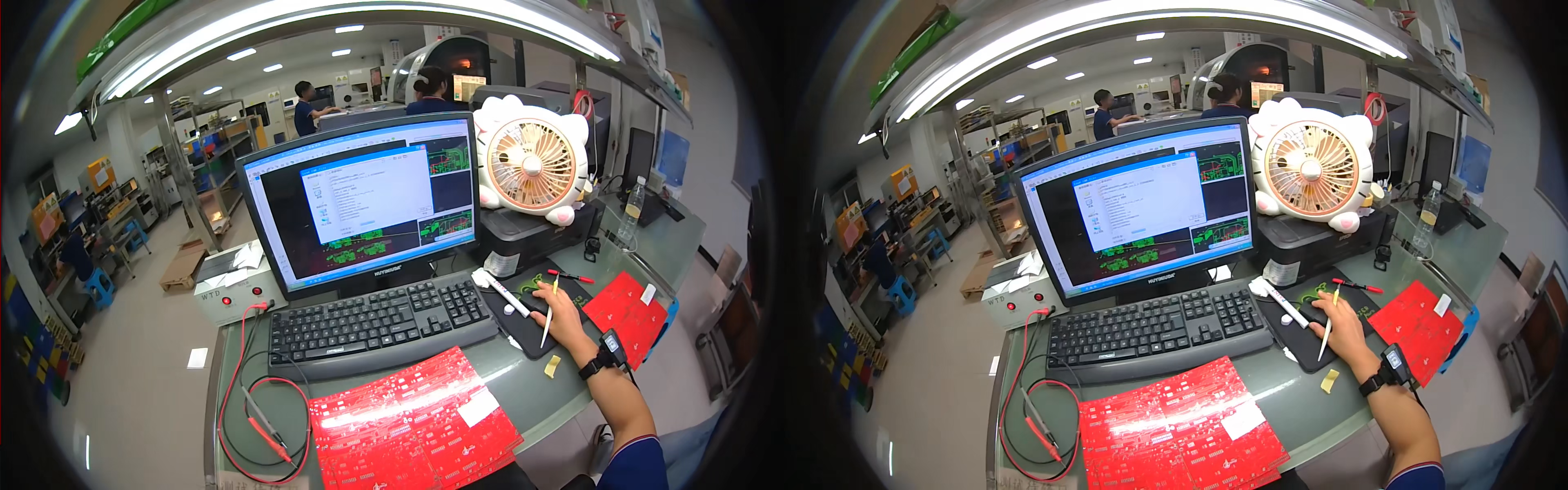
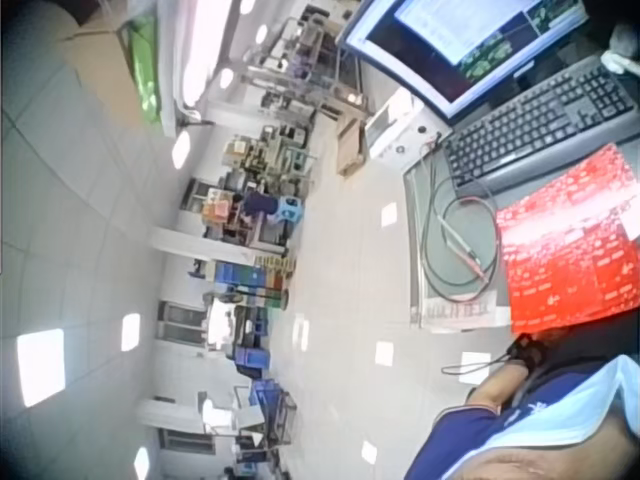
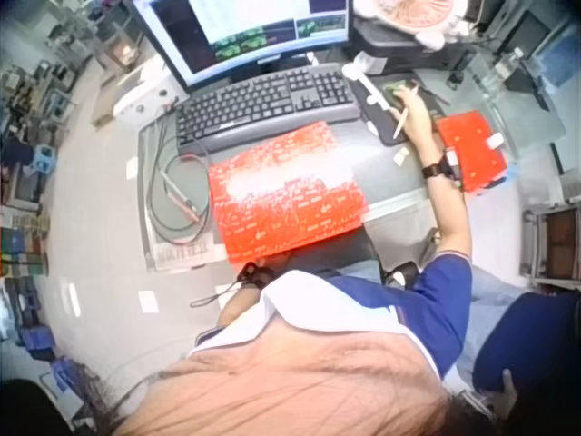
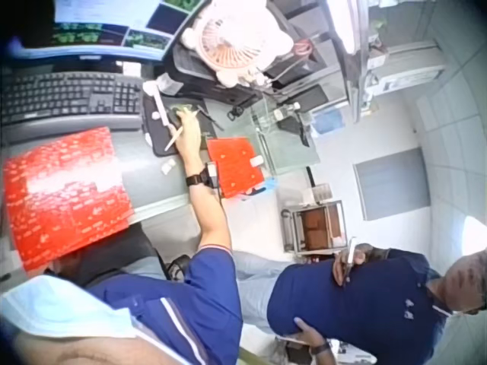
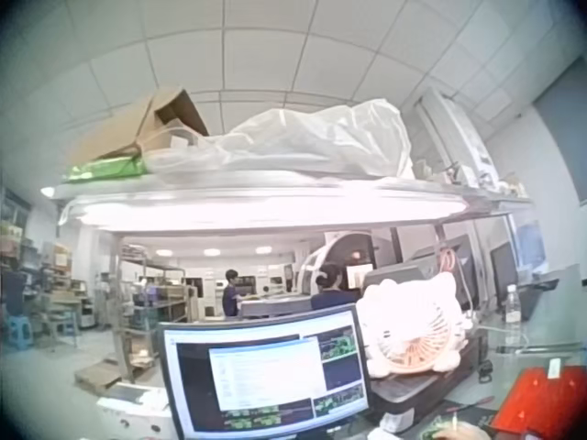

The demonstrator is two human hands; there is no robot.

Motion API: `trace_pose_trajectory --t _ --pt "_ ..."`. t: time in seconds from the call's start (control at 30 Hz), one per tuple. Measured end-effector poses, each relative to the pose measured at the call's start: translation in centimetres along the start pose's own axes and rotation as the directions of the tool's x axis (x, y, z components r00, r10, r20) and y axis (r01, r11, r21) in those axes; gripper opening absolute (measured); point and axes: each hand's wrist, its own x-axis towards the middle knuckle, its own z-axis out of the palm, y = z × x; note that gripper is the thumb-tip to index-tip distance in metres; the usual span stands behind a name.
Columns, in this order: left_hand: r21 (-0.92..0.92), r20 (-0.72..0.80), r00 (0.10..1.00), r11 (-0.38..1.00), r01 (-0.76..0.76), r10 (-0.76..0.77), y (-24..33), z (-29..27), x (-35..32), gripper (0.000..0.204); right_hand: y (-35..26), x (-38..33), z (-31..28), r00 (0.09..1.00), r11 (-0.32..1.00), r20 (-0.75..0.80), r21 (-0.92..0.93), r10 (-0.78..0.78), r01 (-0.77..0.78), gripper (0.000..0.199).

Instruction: Testing components on a red circuit board using multimeter probes and entering data into a computer.

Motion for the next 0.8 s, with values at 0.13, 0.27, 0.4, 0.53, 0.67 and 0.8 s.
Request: trace_pose_trajectory --t 0.13,0.27,0.4,0.53,0.67,0.8 --pt "-0.001 -0.001 1.000 1.000 -0.009 0.009 0.1 0.0 -0.4 0.043 0.3 -0.1 0.1 1.000 0.999 -0.019 -0.037 -0.007 0.007 0.038" --pt "-0.003 -0.003 1.000 1.000 -0.014 0.014 0.2 0.0 -0.5 0.043 -0.1 0.1 0.0 1.000 1.000 -0.024 -0.014 0.002 -0.002 0.033" --pt "-0.001 -0.006 1.000 1.000 -0.018 0.018 0.1 0.0 -0.7 0.043 -0.2 0.1 -0.1 1.000 1.000 -0.022 -0.013 -0.013 0.013 0.034" --pt "-0.004 -0.008 1.000 1.000 -0.021 0.021 0.0 -0.1 -0.9 0.042 -0.1 0.0 -0.1 1.000 1.000 -0.015 -0.006 -0.009 0.009 0.034" --pt "-0.005 -0.009 1.000 1.000 -0.019 0.019 0.0 0.0 -1.1 0.042 -0.4 0.0 -0.2 1.000 1.000 -0.008 -0.001 0.001 -0.001 0.034" --pt "-0.005 -0.012 1.000 1.000 -0.023 0.023 -0.1 -0.1 -1.4 0.042 -0.4 0.0 -0.2 1.000 1.000 -0.006 -0.001 0.000 0.000 0.034"
